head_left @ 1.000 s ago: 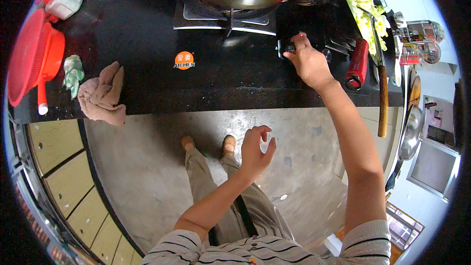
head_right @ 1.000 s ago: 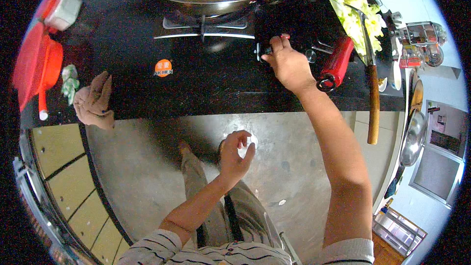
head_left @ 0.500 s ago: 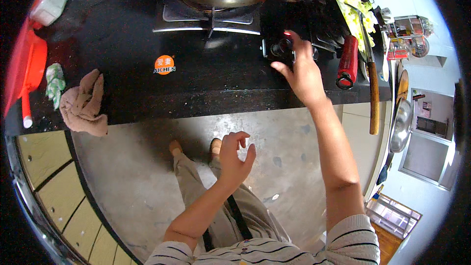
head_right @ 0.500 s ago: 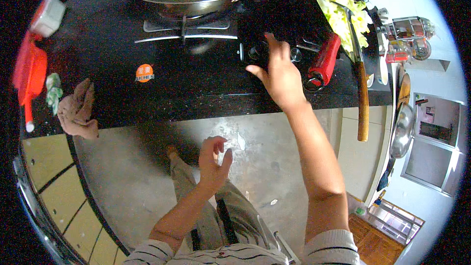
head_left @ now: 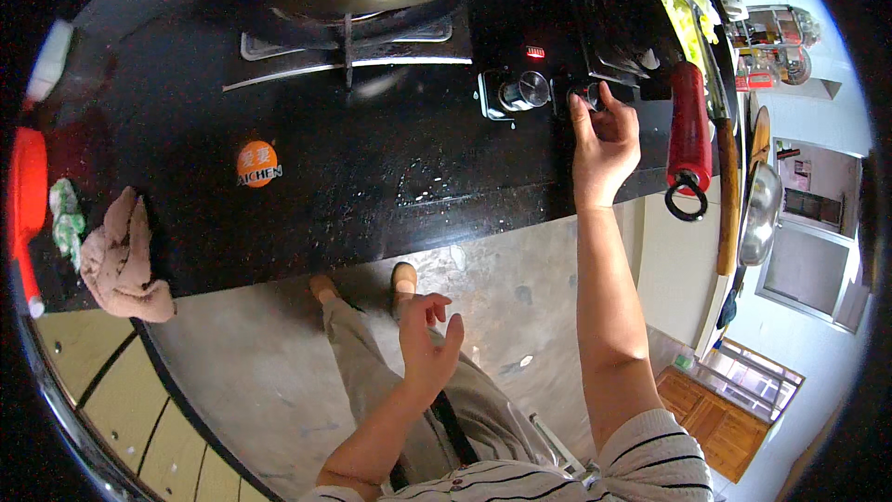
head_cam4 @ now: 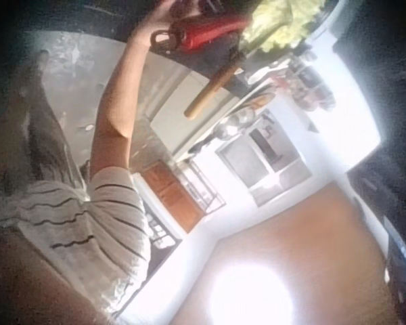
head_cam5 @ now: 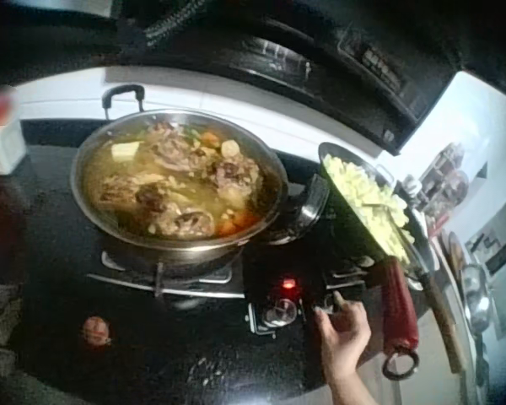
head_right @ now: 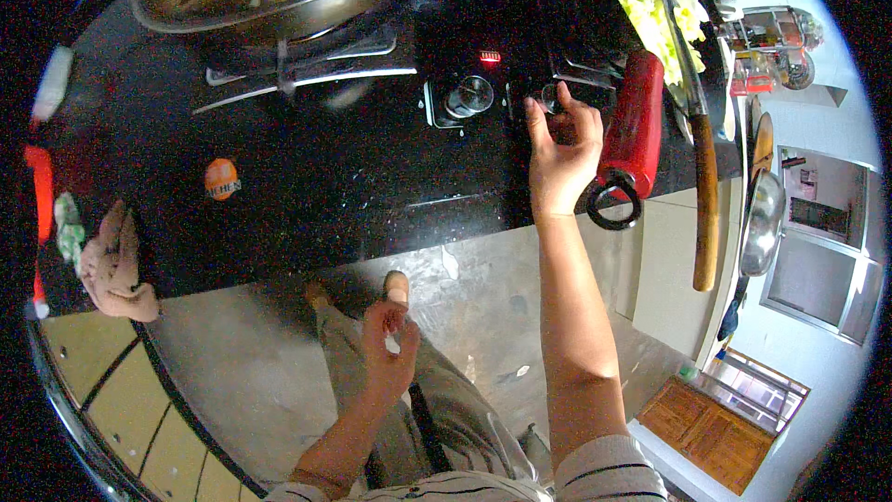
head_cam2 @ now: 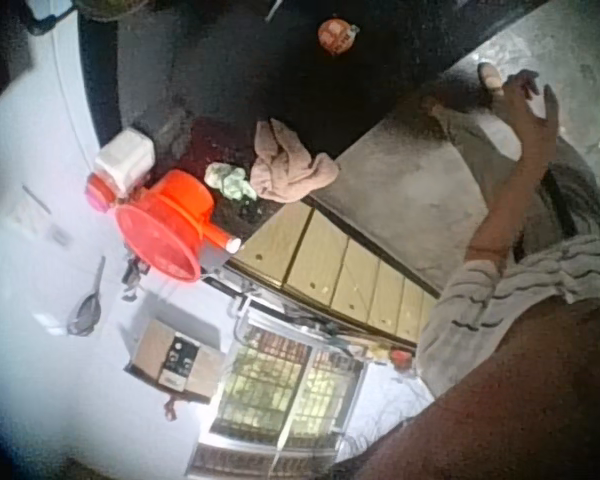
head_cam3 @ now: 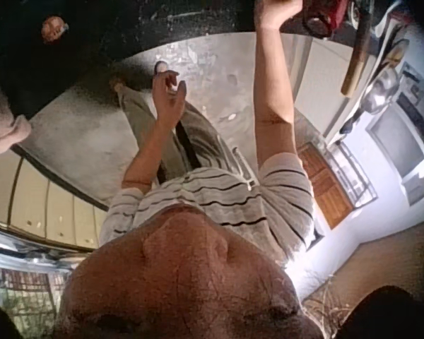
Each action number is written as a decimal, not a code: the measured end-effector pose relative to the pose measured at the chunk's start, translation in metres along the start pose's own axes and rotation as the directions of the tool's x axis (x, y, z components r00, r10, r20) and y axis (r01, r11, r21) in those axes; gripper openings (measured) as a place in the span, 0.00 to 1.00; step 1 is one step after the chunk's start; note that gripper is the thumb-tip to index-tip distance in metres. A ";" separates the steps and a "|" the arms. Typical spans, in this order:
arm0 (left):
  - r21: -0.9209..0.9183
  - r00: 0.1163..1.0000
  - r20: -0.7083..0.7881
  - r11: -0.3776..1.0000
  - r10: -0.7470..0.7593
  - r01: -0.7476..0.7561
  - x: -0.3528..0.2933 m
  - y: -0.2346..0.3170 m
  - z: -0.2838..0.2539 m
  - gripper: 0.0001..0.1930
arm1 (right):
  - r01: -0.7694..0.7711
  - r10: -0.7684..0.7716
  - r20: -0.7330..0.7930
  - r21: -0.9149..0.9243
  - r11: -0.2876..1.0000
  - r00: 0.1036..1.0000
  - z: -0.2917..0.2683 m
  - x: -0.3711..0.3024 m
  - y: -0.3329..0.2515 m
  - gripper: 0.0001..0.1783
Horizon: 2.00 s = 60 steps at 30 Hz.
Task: The person washes chopped cabbage in a colander, then moves to the stove to stir-fry it in a wok using a spatula. They also handle a pot of soup, pouring liquid into a mug and serving the soup into a bowl. The person uses a ladle and a spatula to manage the cooking process.
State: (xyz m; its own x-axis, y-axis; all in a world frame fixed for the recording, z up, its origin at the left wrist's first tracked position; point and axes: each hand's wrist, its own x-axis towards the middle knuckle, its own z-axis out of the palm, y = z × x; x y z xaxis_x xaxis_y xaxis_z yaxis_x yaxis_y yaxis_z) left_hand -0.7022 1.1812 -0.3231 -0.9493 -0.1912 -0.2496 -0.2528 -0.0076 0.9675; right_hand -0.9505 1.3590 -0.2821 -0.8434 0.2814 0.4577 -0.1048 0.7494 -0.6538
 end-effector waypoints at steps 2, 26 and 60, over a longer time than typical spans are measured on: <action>-0.036 0.999 -0.004 0.999 -0.038 0.037 0.000 -0.002 0.000 0.13 | -0.014 0.014 0.004 0.060 0.998 1.000 -0.001 0.000 0.004 0.16; -0.090 0.996 0.012 0.991 -0.093 0.094 -0.007 -0.032 0.024 0.14 | 0.089 -0.181 0.384 0.243 0.966 0.906 -0.025 0.027 0.026 0.20; -0.047 0.995 0.079 0.997 0.064 -0.060 -0.026 -0.071 -0.001 0.48 | 0.161 -0.222 0.355 0.193 0.968 0.908 -0.023 0.021 0.035 0.23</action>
State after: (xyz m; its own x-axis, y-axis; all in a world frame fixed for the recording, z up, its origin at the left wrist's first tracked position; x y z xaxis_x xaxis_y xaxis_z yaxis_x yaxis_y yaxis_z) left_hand -0.6590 1.1853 -0.3847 -0.9753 -0.1130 -0.1900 -0.1863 -0.0422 0.9816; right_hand -0.9600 1.4051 -0.2812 -0.9298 -0.1233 0.3469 -0.3389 0.6546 -0.6758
